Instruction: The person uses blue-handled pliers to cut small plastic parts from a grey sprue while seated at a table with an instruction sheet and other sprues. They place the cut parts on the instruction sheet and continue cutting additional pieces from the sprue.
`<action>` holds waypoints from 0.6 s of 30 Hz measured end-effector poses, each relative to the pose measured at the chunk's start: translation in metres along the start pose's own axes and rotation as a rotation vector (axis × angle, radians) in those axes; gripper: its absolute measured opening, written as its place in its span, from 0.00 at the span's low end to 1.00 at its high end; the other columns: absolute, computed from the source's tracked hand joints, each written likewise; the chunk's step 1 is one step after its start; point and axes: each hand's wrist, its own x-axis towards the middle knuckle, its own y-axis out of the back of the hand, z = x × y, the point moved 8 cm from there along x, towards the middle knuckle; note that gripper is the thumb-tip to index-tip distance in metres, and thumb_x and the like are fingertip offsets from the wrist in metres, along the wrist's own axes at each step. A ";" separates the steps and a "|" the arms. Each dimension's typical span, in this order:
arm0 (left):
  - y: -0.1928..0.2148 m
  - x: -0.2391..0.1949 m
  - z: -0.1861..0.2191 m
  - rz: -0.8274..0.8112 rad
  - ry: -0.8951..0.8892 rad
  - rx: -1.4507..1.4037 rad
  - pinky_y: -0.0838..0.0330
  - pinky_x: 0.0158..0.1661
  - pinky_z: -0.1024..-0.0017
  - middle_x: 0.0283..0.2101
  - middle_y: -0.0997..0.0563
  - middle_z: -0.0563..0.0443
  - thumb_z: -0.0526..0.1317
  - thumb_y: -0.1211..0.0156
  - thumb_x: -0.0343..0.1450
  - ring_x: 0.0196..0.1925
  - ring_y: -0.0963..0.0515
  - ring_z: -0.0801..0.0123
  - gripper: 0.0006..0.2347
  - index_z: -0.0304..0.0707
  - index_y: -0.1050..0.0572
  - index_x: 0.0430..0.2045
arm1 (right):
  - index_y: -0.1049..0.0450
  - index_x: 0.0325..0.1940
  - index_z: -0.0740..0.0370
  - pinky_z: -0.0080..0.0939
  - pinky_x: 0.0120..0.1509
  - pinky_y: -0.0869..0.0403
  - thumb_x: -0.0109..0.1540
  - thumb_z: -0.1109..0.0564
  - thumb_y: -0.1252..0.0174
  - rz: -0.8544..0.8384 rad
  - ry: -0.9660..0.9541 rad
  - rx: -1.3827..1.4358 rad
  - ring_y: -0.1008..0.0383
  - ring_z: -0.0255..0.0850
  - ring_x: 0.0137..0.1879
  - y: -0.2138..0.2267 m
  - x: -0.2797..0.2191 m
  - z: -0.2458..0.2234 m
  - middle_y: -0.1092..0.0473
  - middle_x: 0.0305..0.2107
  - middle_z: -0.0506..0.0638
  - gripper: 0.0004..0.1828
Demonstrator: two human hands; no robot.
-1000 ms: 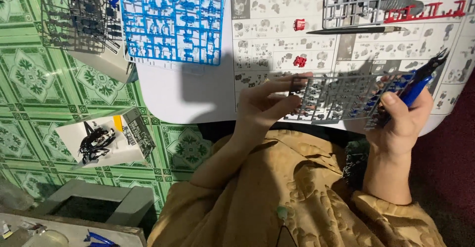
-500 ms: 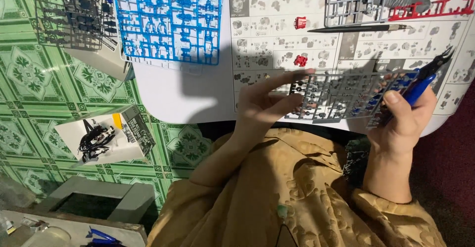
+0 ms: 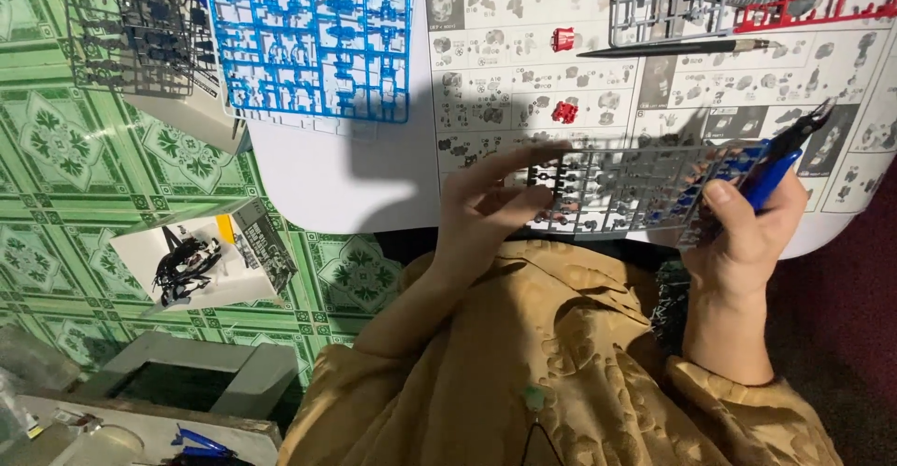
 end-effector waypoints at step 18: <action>-0.001 0.002 0.003 -0.005 -0.004 -0.014 0.16 0.44 0.73 0.48 0.20 0.46 0.29 0.39 0.68 0.41 0.17 0.66 0.11 0.39 0.24 0.44 | 0.35 0.34 0.55 0.31 0.37 0.35 0.57 0.53 0.37 0.021 0.012 0.006 0.37 0.31 0.31 -0.001 0.001 -0.001 0.36 0.26 0.40 0.12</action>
